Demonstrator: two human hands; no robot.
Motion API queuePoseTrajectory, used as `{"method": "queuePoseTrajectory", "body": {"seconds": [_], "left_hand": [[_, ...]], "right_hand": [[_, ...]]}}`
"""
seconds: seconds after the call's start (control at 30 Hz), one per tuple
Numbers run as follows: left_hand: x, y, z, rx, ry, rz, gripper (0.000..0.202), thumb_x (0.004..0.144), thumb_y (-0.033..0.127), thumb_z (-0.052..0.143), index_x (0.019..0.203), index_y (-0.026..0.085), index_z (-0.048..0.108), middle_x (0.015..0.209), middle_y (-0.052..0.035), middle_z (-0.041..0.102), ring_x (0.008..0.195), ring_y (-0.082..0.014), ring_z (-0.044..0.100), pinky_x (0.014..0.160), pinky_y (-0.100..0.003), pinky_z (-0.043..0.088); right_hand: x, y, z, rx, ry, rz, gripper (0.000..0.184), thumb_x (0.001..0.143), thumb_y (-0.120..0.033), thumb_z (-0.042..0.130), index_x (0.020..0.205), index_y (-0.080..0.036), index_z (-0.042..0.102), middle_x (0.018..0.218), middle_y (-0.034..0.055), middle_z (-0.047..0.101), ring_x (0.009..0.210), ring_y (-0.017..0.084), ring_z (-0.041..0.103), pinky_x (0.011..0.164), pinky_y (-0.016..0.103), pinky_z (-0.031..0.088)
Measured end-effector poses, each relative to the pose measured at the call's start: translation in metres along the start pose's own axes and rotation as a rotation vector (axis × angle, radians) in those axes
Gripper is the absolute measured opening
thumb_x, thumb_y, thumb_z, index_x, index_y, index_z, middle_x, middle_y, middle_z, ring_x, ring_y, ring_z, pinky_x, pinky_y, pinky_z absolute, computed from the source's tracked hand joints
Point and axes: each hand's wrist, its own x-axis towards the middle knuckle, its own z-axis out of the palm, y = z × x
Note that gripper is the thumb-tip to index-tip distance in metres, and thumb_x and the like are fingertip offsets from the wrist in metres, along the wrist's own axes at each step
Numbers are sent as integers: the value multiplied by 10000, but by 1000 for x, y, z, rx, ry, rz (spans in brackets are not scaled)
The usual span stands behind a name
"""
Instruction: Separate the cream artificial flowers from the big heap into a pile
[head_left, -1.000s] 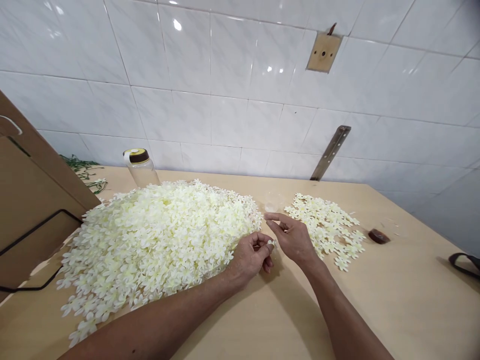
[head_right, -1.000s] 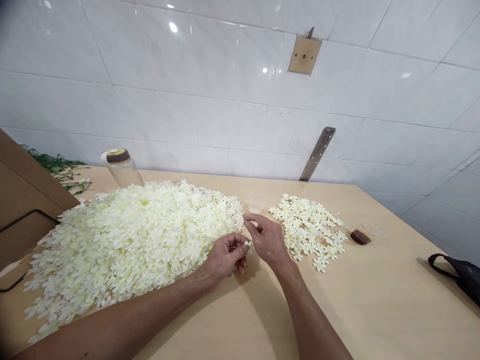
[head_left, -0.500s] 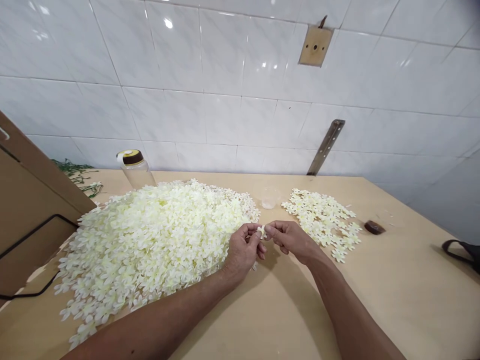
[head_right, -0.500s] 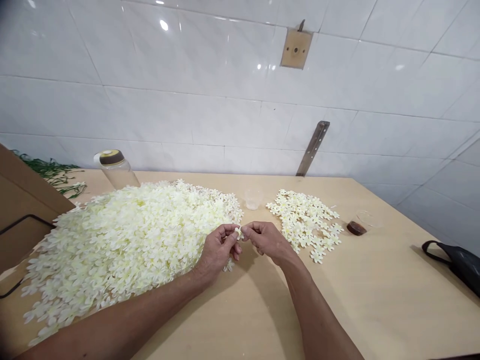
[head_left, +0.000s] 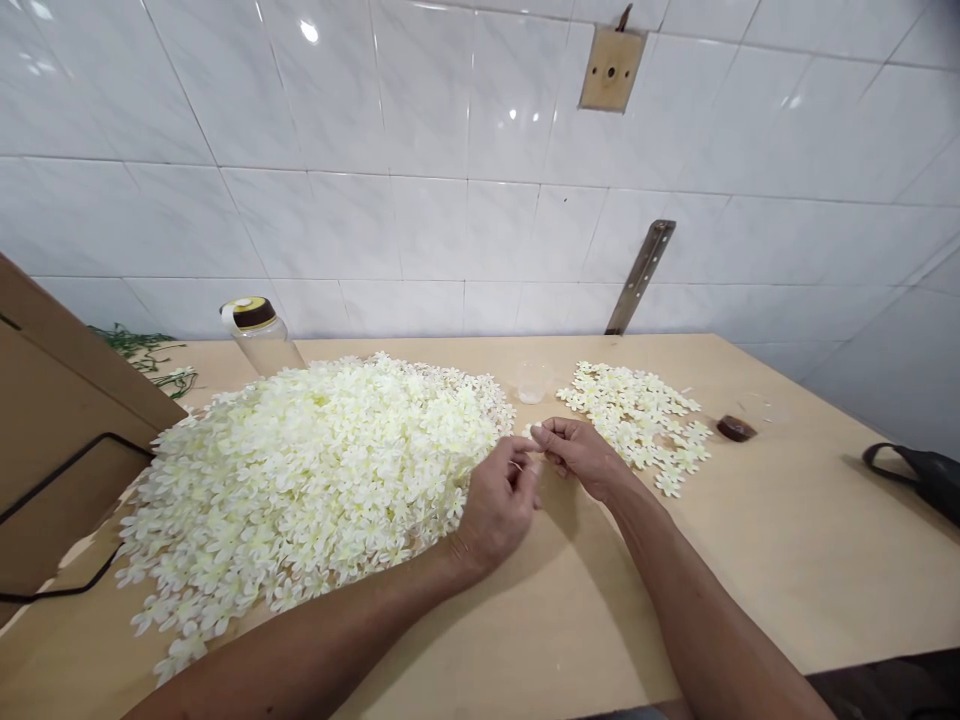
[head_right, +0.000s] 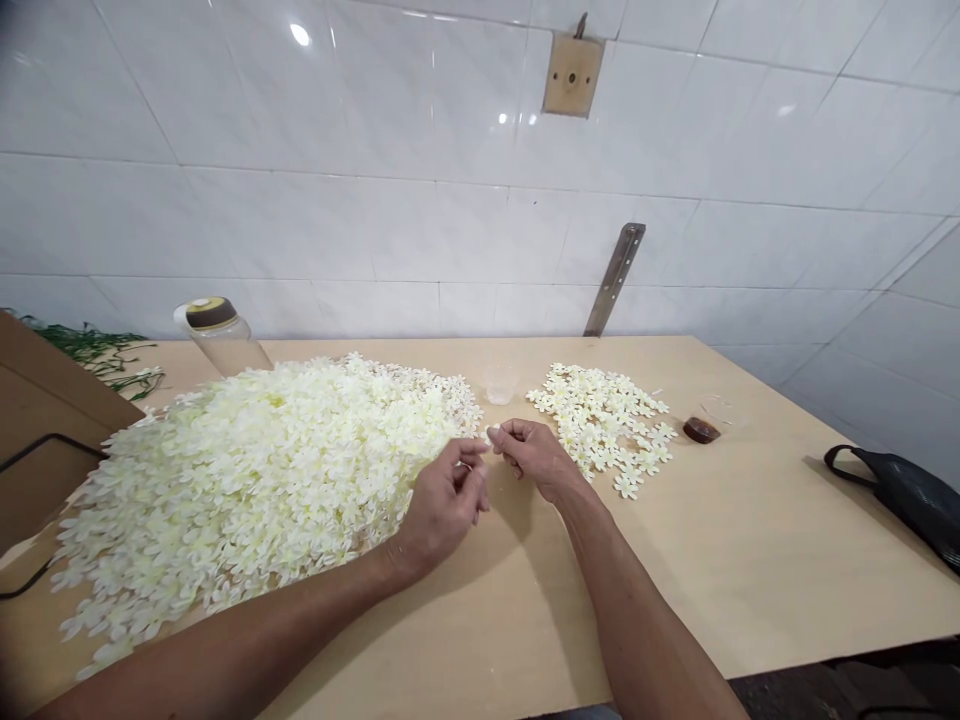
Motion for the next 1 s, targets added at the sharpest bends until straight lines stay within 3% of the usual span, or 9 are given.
{"method": "queuePoseTrajectory", "body": {"seconds": [0.13,0.23,0.33,0.43,0.53,0.6,0.7,0.8,1.0], "left_hand": [[-33,5,16,188,-324,247,172,892,230,560,1007,182,679,845,-74,644,701,-168,601,641,-272,489],[-39,-6,23,213,-409,257,131,813,170,630,919,174,706,855,-77,648,694,-167,598,654,-276,492],[-22,-19,17,240,-315,204,127,800,127,601,836,174,713,840,-72,662,704,-168,604,676,-279,492],[1,-23,1,297,-107,171,138,826,124,567,818,185,691,828,-63,675,755,-186,615,740,-303,493],[10,-19,-11,371,65,295,162,877,129,518,863,187,668,874,-85,650,845,-210,608,802,-326,481],[4,-15,-11,393,-7,408,189,919,143,474,945,187,656,949,-105,644,915,-218,603,840,-327,475],[-11,-11,-4,441,-254,487,225,946,157,440,1040,185,643,945,-103,654,857,-201,622,778,-292,482],[-18,-12,3,597,-498,540,172,926,179,489,942,191,660,842,-73,661,762,-197,627,679,-276,467],[-11,-13,5,778,-600,542,151,923,250,522,857,200,648,834,-37,672,736,-177,631,626,-257,445]], "right_hand": [[1,0,-4,12,73,34,475,693,-614,762,652,-180,575,476,-77,431,394,54,317,384,197,250],[1,2,-4,21,66,46,477,671,-608,782,646,-178,577,467,-80,420,387,51,299,378,198,234],[2,4,-3,32,49,45,473,647,-598,803,653,-177,586,456,-85,413,382,48,293,374,197,221],[3,6,-3,44,48,33,477,653,-602,797,654,-174,586,466,-82,421,391,48,314,380,192,236],[3,6,-4,53,60,13,474,659,-597,797,666,-171,588,483,-74,445,394,48,331,379,188,238],[3,6,-5,60,62,-4,470,669,-596,793,672,-172,590,481,-73,447,393,51,337,377,188,243],[3,6,-4,72,60,-33,475,707,-621,756,678,-176,593,482,-71,442,394,56,339,378,192,261],[4,9,-2,72,72,-69,480,737,-639,723,686,-182,587,491,-69,437,399,59,326,377,195,264],[9,18,0,-10,89,-125,439,785,-596,706,687,-190,567,444,-80,394,370,62,293,365,203,231]]}}
